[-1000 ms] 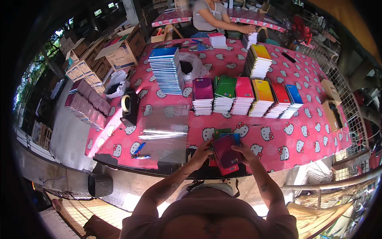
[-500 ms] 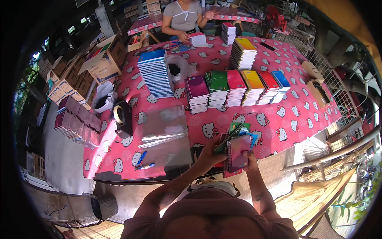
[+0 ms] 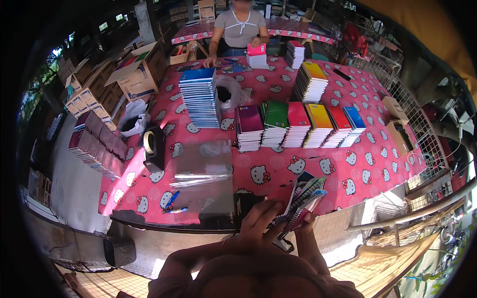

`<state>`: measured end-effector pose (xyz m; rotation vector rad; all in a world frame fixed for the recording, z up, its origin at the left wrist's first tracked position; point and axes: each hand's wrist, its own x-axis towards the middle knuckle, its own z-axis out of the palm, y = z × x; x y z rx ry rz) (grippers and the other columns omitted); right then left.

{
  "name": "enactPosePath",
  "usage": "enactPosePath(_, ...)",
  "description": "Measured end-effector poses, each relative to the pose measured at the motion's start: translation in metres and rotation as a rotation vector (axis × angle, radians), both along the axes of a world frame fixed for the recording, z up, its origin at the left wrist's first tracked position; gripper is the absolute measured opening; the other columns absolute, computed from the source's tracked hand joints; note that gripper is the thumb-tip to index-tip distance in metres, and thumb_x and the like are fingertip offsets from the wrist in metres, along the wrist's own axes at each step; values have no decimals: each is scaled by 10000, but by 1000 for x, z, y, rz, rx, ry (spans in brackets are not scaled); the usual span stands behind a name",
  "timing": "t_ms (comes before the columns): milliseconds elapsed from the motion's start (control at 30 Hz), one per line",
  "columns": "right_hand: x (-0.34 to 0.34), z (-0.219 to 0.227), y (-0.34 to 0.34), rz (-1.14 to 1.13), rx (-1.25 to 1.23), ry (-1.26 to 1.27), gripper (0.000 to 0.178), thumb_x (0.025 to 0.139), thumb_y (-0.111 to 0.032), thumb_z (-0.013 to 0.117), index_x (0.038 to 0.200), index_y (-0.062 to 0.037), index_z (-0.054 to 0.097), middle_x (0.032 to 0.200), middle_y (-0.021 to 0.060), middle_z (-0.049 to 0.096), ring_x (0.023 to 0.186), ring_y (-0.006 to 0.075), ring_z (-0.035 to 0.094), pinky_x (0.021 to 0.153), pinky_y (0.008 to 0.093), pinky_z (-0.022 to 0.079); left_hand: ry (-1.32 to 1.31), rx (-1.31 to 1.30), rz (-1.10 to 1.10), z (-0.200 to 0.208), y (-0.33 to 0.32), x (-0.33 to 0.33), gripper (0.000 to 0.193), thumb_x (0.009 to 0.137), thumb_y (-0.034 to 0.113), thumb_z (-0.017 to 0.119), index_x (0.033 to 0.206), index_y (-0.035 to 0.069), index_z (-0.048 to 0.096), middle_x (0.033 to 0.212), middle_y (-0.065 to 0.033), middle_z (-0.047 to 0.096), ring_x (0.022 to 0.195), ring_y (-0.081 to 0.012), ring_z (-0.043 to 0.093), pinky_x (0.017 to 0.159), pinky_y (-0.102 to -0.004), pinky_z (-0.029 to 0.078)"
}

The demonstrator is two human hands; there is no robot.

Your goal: The person inserts spiral notebooks into individual plastic sleeves and seals the bags with tape from a dispenser. They move the finished packages into stacks on the table.

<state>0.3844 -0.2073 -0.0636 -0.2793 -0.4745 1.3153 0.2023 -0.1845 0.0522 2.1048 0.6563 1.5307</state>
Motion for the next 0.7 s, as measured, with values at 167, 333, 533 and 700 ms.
enactPosePath(167,5,-17,0,27,-55,15,854,710,-250,797,1414,8,388,1297,176,577,1153,309,621,976,441,542,153,237,42,4,4,3,496,758,62,813,1190,-68,607,1164,-224,631,1047,-362,664,867,-412,579)
enactPosePath(333,10,-24,-1,63,-110,89,845,726,-282,776,1411,22,385,1304,188,580,1163,316,620,994,441,532,264,292,33,12,8,12,449,761,78,804,1152,-60,632,1147,-205,634,1029,-349,672,832,-414,595)
enactPosePath(533,19,-25,6,87,-52,19,846,736,-323,774,1410,21,395,1287,199,594,1167,331,621,986,464,538,224,86,-67,22,9,24,404,791,21,757,1168,-41,626,1126,-191,624,1014,-327,675,828,-406,591)
enactPosePath(700,21,-35,10,129,-111,91,836,749,-353,766,1407,13,403,1288,188,589,1149,330,628,975,462,546,-145,-650,-155,10,7,32,387,843,28,742,1197,-42,600,1167,-196,604,1113,-284,636,960,-367,511)
